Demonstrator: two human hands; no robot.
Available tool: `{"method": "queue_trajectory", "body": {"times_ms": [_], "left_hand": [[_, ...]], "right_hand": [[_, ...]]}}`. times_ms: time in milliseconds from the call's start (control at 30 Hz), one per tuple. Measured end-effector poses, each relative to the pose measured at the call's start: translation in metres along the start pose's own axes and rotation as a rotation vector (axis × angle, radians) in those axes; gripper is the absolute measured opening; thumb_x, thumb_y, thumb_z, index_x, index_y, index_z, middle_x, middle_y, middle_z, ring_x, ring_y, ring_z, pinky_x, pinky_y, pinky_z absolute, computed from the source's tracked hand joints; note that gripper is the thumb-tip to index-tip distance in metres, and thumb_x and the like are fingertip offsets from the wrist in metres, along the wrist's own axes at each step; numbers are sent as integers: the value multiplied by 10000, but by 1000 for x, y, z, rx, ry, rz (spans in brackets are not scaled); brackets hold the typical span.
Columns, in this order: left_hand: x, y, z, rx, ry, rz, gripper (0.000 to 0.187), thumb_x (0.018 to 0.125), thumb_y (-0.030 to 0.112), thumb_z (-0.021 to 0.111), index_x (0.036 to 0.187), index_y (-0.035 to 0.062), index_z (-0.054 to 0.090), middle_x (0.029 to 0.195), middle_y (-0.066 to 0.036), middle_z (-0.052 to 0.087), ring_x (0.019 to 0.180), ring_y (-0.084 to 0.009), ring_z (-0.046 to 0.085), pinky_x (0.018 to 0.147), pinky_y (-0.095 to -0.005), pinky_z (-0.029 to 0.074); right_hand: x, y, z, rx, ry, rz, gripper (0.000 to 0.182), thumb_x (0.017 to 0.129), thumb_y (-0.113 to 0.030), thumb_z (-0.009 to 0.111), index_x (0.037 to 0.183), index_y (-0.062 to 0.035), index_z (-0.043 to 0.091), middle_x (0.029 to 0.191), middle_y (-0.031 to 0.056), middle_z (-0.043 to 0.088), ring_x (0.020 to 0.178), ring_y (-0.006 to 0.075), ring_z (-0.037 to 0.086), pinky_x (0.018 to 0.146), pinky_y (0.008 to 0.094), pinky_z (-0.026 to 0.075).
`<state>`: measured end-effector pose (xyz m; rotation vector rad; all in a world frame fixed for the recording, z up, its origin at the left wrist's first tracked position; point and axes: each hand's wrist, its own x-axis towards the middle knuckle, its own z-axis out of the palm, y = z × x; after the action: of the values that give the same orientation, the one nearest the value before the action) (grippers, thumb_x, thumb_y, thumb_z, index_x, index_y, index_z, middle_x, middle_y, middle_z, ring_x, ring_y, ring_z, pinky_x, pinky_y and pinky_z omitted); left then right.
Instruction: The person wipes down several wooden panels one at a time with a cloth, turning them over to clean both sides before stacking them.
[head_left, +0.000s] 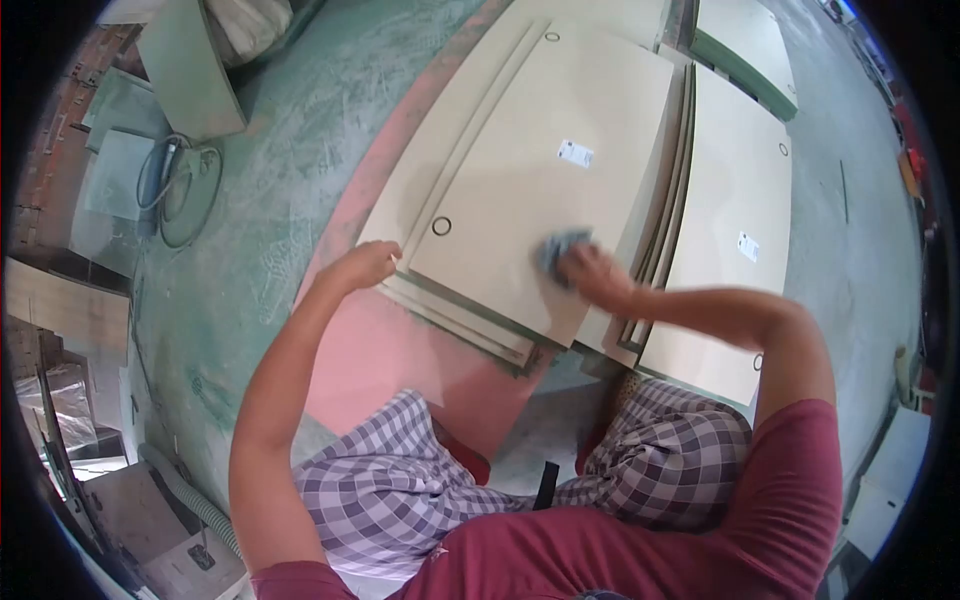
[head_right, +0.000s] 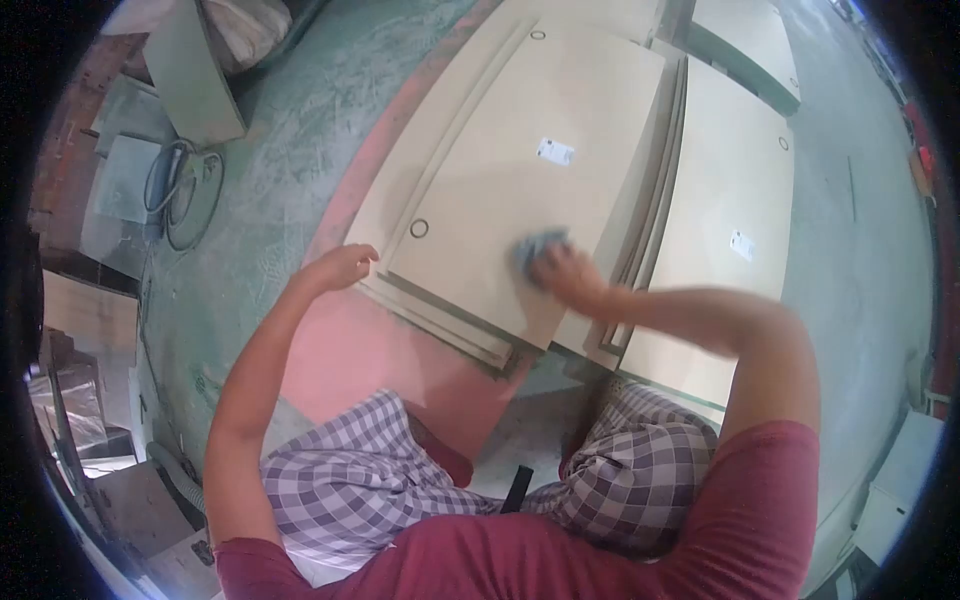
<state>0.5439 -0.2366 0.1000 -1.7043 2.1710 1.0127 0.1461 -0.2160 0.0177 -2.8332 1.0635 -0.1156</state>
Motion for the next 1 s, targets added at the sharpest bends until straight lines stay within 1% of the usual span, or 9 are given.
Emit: {"method": "queue_trajectory", "body": {"times_ms": [67, 100, 167, 400, 567, 700, 833, 933, 1000], "left_hand": [[-1, -2, 4, -2, 7, -11, 317, 781, 107, 446, 1056, 1, 562, 1007, -222, 594, 961, -345, 561, 848, -382, 433], [0, -1, 3, -12, 0, -23, 312, 785, 106, 454, 1058, 0, 562, 1008, -222, 594, 958, -351, 560, 849, -385, 432], [-2, 5, 0, -28, -4, -40, 324, 800, 138, 481, 1088, 3, 542, 1059, -224, 568, 986, -354, 542, 861, -387, 425], [5, 29, 32, 11, 193, -1, 556, 840, 315, 550, 1282, 33, 367, 1326, -243, 328, 1197, -384, 362, 979, -398, 326], [51, 79, 59, 230, 229, 49, 622, 847, 336, 537, 1340, 48, 291, 1383, -259, 215, 1251, -446, 242, 1027, -437, 251], [99, 106, 84, 227, 441, 224, 647, 839, 388, 527, 1350, 74, 282, 1400, -238, 176, 1263, -453, 199, 1029, -502, 207], [145, 115, 104, 232, 691, 148, 639, 849, 391, 508, 1344, 53, 287, 1376, -230, 213, 1259, -466, 190, 1002, -576, 186], [161, 127, 84, 187, 685, 119, 622, 859, 378, 489, 1323, 16, 289, 1366, -239, 227, 1255, -468, 189, 976, -599, 195], [175, 122, 76, 200, 713, 89, 627, 847, 407, 505, 1343, 78, 308, 1403, -219, 194, 1281, -454, 162, 987, -609, 176]], "right_hand": [[-8, -27, 9, -481, 61, -556, 333, 735, -136, 542, 1064, -132, 488, 1070, 110, 442, 982, 257, 473, 829, 368, 453], [-8, -38, -6, 258, -178, -572, 367, 745, -162, 541, 1105, -151, 470, 1071, 111, 441, 991, 257, 481, 848, 359, 450], [10, -45, -6, 238, -178, -612, 425, 750, -167, 544, 1164, -174, 451, 1129, 120, 438, 1024, 254, 483, 866, 359, 442], [84, 151, -37, 149, 547, 480, 408, 723, -33, 519, 1121, -120, 485, 1116, 175, 484, 1052, 372, 460, 852, 428, 433], [103, 232, -6, 62, 363, 1156, 355, 782, -144, 526, 1126, -70, 488, 1124, 196, 483, 1032, 359, 482, 827, 459, 428], [184, 202, 64, -188, 563, 880, 309, 799, -93, 446, 1101, -66, 502, 1073, 185, 511, 1012, 334, 497, 767, 456, 437], [248, 60, 50, 480, 253, 108, 375, 768, -116, 517, 1143, -119, 524, 1083, 183, 507, 1113, 329, 440, 964, 426, 324], [247, 53, -27, 772, 4, -3, 356, 751, -129, 559, 1106, -110, 558, 1067, 171, 519, 1067, 324, 472, 930, 411, 359], [243, 112, -28, 721, 460, 123, 336, 746, -96, 555, 1082, -80, 568, 1033, 173, 532, 990, 327, 507, 870, 404, 403]]}}
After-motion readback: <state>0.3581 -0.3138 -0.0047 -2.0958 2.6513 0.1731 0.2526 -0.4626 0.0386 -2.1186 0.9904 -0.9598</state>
